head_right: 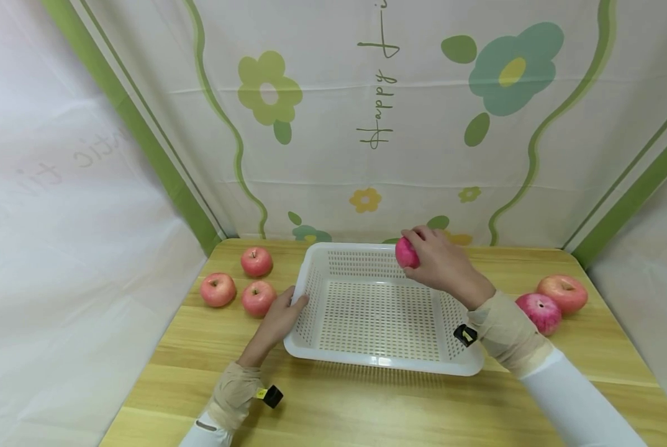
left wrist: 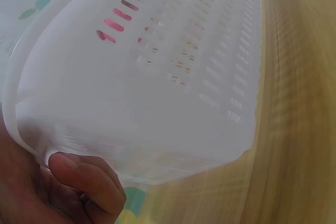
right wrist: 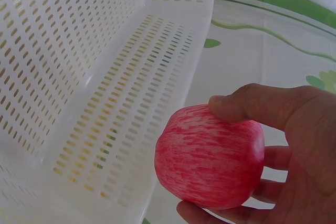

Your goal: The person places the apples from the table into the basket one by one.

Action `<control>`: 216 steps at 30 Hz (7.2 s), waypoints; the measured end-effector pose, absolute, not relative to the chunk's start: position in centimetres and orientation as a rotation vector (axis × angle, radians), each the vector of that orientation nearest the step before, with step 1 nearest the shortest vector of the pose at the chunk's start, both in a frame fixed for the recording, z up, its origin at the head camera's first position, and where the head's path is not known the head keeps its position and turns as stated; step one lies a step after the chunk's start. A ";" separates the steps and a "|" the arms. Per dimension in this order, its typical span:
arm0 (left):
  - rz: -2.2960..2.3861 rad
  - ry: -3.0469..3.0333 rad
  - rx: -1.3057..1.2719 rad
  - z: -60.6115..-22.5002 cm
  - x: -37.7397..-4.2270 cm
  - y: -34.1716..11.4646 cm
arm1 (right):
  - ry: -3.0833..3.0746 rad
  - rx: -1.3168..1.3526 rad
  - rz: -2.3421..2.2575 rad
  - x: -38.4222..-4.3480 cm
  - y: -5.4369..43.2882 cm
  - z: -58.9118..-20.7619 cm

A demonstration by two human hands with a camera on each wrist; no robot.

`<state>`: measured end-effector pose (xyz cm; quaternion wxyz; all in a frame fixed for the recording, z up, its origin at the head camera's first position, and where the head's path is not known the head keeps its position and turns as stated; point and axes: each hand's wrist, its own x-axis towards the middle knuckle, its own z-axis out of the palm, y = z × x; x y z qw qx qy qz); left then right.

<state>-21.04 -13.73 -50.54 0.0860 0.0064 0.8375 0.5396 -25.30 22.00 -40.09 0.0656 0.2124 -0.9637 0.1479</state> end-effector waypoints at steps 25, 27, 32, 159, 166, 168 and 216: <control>1.635 2.487 0.042 -50.5 -20.9 -13.6 | -2.910 0.707 0.495 -25.6 19.2 -41.5; 1.634 2.490 0.042 -50.5 -20.9 -13.6 | -2.916 0.709 0.494 -25.7 18.9 -41.6; 1.631 2.484 0.040 -50.5 -20.8 -13.5 | -2.922 0.716 0.493 -25.8 18.2 -41.8; 1.586 2.532 0.031 -50.0 -21.0 -13.5 | -2.992 1.011 0.440 -28.1 7.6 -47.0; 1.591 2.526 0.043 -50.3 -20.9 -13.6 | -3.038 0.981 0.452 -27.8 7.5 -47.5; 1.592 2.526 0.044 -50.4 -20.8 -13.6 | -3.047 0.976 0.464 -27.8 7.5 -47.7; 1.544 2.568 0.006 -50.4 -20.7 -13.4 | -2.995 1.013 0.346 -27.4 7.9 -47.3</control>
